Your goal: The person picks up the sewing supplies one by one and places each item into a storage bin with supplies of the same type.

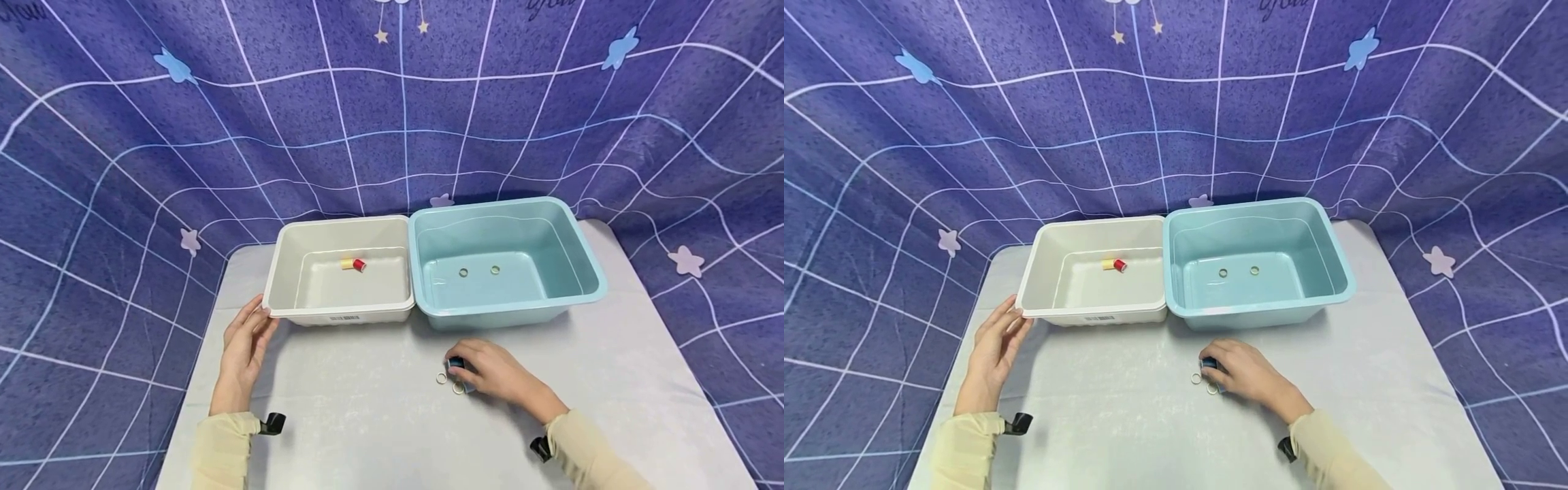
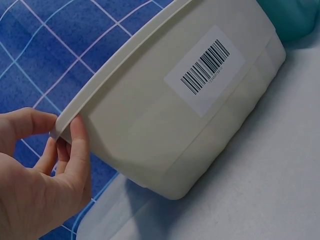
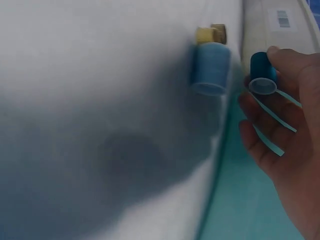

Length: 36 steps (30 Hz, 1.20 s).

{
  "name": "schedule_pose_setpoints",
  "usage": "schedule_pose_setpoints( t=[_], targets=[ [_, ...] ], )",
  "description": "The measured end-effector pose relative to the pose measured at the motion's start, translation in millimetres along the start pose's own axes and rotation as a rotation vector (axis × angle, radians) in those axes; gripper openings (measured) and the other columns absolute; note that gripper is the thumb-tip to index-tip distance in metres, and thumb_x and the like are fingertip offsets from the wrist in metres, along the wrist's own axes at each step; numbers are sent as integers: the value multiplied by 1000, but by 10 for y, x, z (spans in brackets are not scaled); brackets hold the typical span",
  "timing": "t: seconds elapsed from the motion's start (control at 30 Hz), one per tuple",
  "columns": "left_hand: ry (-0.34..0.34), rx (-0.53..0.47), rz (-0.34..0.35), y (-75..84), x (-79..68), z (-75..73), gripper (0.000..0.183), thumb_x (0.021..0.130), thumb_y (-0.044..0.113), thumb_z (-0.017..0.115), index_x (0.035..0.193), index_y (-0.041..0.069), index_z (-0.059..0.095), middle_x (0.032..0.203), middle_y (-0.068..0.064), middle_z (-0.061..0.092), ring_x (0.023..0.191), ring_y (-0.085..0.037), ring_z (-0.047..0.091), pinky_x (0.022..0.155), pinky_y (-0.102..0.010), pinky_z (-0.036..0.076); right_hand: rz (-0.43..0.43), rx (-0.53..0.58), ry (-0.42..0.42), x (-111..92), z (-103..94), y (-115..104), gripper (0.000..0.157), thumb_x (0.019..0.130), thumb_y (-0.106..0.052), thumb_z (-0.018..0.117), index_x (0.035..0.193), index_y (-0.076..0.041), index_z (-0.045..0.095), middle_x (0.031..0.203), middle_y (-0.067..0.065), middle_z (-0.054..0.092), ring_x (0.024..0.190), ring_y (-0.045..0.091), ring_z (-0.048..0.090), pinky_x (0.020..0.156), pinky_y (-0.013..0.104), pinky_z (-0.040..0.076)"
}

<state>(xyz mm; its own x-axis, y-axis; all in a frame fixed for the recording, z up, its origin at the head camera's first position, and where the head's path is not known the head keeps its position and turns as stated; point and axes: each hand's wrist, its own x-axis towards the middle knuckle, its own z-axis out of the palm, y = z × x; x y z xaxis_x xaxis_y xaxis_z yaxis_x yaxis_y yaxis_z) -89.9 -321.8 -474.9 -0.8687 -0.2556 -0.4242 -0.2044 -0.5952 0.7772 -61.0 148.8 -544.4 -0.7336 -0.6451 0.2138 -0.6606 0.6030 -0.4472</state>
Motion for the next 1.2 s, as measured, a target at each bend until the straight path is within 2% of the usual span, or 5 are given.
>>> schedule_pose_setpoints(
  t=[0.33,0.53,0.83,1.2],
  targets=[
    [-6,10,3,-13,3,1,39,101,-5,60,138,10,60,117,-2,67,107,-12,72,100,-23,61,-95,4,-30,158,-238,-171,22,99,-30,73,117,-17,73,107,-10,72,99,9,69,88,34,62],
    [-3,-1,3,-9,-3,-5,37,102,-6,59,136,10,60,117,-3,68,106,-12,72,97,-23,62,-116,-8,-55,240,-297,-324,22,101,-36,70,118,-22,71,111,-12,73,105,10,70,94,35,60],
    [14,-9,-3,-12,1,5,39,102,-5,59,138,10,59,118,-2,68,108,-12,71,98,-22,62,-212,-26,-10,392,-415,-549,23,102,-36,68,119,-21,72,111,-12,74,102,5,69,90,31,59],
    [8,-9,0,-21,2,3,38,102,-5,59,137,11,60,118,-3,68,106,-12,72,98,-22,61,-276,-8,66,599,-557,-729,26,105,-40,64,123,-22,70,113,-13,73,102,4,67,89,27,59]
  ],
)
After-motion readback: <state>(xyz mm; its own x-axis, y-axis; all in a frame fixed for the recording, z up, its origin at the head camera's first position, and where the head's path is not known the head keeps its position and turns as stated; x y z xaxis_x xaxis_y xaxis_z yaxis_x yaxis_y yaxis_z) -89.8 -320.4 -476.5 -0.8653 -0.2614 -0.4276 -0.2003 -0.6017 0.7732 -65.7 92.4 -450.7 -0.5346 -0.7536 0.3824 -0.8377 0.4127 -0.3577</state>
